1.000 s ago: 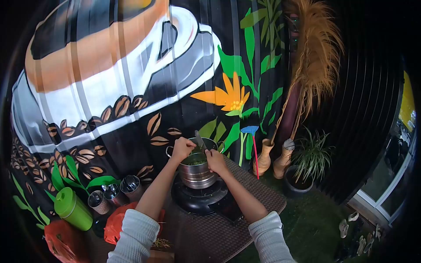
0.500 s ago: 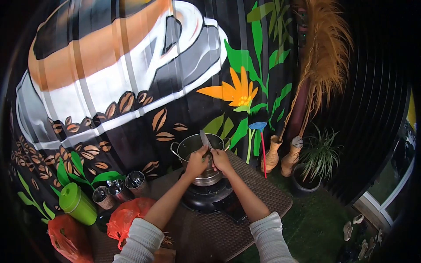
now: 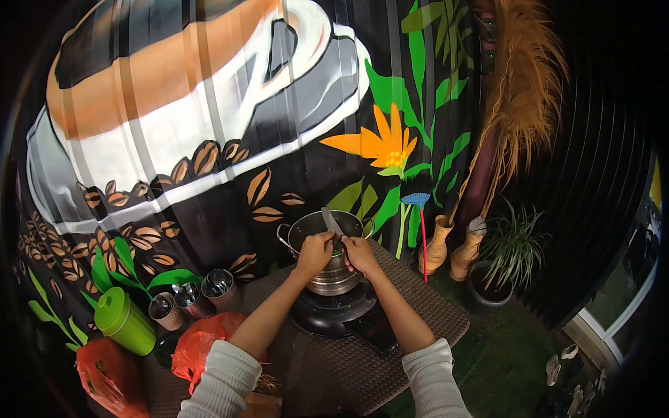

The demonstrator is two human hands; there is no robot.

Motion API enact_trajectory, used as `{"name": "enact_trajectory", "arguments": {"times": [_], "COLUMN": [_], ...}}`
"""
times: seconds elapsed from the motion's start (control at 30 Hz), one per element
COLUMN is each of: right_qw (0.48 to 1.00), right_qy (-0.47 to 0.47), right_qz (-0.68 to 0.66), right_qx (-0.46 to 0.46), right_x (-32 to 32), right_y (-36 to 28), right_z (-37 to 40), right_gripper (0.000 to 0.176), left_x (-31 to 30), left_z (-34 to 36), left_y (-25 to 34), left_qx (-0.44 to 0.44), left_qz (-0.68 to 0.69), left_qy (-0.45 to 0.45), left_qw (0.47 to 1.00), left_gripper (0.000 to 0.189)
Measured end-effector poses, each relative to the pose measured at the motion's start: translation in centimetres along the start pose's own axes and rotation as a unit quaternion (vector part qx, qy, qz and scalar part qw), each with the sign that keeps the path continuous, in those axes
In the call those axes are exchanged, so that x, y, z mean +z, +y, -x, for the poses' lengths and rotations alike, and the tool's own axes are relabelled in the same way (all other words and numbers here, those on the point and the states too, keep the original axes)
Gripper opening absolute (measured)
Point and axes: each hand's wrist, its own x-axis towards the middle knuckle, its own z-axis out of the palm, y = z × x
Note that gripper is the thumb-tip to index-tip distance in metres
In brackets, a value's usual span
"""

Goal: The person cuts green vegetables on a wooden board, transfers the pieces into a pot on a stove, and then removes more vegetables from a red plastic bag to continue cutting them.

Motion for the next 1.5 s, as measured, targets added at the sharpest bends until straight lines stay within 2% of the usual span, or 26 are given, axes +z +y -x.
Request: {"name": "enact_trajectory", "arguments": {"times": [0.03,0.1,0.17,0.2,0.23,0.27,0.3,0.37,0.4,0.43,0.5,0.53,0.63,0.7,0.77,0.83,0.93,1.03,1.13,1.2,1.3,1.33,1.4,1.43,1.5], "right_qw": [1.0,1.0,0.999,0.999,0.999,0.999,0.999,0.999,0.999,0.999,0.999,0.998,0.995,0.993,0.991,0.989,0.986,0.99,0.988,0.987,0.985,0.983,0.982,0.981,0.979], "right_qy": [0.012,0.023,0.031,0.033,0.029,0.024,0.026,0.013,0.011,0.017,0.021,0.038,0.062,0.08,0.085,0.094,0.097,0.083,0.086,0.094,0.11,0.124,0.128,0.128,0.129], "right_qz": [-0.005,-0.008,-0.002,-0.003,-0.017,-0.03,-0.03,-0.031,-0.031,-0.039,-0.047,-0.052,-0.075,-0.088,-0.1,-0.111,-0.122,-0.109,-0.124,-0.123,-0.116,-0.106,-0.087,-0.067,-0.064], "right_qx": [0.001,0.002,-0.014,-0.014,-0.013,-0.011,-0.011,-0.012,-0.012,-0.005,0.005,-0.005,-0.019,-0.027,-0.026,-0.021,-0.054,-0.019,0.015,0.034,0.065,0.088,0.11,0.129,0.145], "right_x": [0.0,0.1,0.3,0.4,0.6,0.6,0.5,0.6,0.6,0.5,0.6,0.6,1.2,2.0,3.0,3.8,5.2,6.3,8.6,10.7,14.8,16.5,20.1,21.9,25.4], "right_y": [0.3,0.6,0.8,0.5,0.3,0.0,0.0,0.2,0.3,0.5,0.8,0.8,0.8,1.2,1.7,1.9,2.1,2.6,3.7,5.2,7.9,8.4,9.6,10.3,11.4], "right_z": [-0.1,-0.1,0.1,0.4,0.7,1.0,1.1,1.2,1.1,0.8,0.9,1.0,1.7,2.8,4.6,6.9,11.0,15.8,21.1,24.8,30.3,32.3,36.0,37.8,41.3], "right_gripper": [0.04,0.04,0.04,0.04,0.04,0.04,0.04,0.039,0.039,0.038,0.038,0.038,0.038,0.038,0.038,0.038,0.036,0.034,0.033,0.033,0.033,0.033,0.033,0.034,0.033], "left_x": [-0.4,-0.8,-1.7,-1.6,-1.2,-0.7,0.1,1.1,0.7,0.2,-0.5,-0.4,-2.0,-3.6,-4.6,-6.2,-9.0,-11.9,-15.5,-18.3,-22.5,-24.0,-27.0,-28.2,-30.0], "left_z": [0.2,0.2,-0.3,-0.3,-0.4,-0.7,-0.8,-1.0,-0.7,-0.6,0.1,0.6,1.5,2.1,3.0,3.9,6.8,11.3,17.8,23.2,32.3,35.4,41.2,44.0,49.5], "left_y": [0.7,1.2,1.9,1.5,0.7,0.2,-0.4,-1.1,-0.6,0.5,2.1,1.9,1.6,1.9,1.4,1.8,3.0,4.0,4.5,3.9,3.2,2.7,1.7,1.0,0.1], "left_qx": [-0.073,-0.086,-0.193,-0.192,-0.084,0.025,0.026,0.092,0.029,0.029,-0.094,-0.085,-0.106,-0.08,-0.122,-0.165,-0.167,-0.165,-0.213,-0.259,-0.277,-0.28,-0.37,-0.371,-0.4], "left_qz": [0.0,0.003,-0.028,-0.027,-0.091,-0.15,-0.149,-0.067,-0.029,-0.03,-0.092,-0.087,-0.129,-0.189,-0.164,-0.08,-0.028,0.085,0.155,0.258,0.331,0.333,0.328,0.331,0.09], "left_qy": [-0.056,-0.032,-0.083,-0.084,0.022,0.128,0.127,0.092,-0.002,-0.001,-0.078,-0.035,-0.059,-0.014,0.017,0.01,0.03,0.049,0.022,-0.04,-0.032,-0.037,-0.071,-0.076,-0.094], "left_qw": [0.996,0.996,0.977,0.977,0.992,0.98,0.98,0.989,0.999,0.999,0.988,0.992,0.984,0.979,0.979,0.983,0.985,0.981,0.964,0.93,0.901,0.9,0.866,0.864,0.907], "left_gripper": [0.024,0.021,0.024,0.024,0.024,0.025,0.025,0.026,0.024,0.024,0.021,0.016,0.012,0.013,0.014,0.017,0.02,0.019,0.021,0.024,0.027,0.027,0.026,0.026,0.021]}}
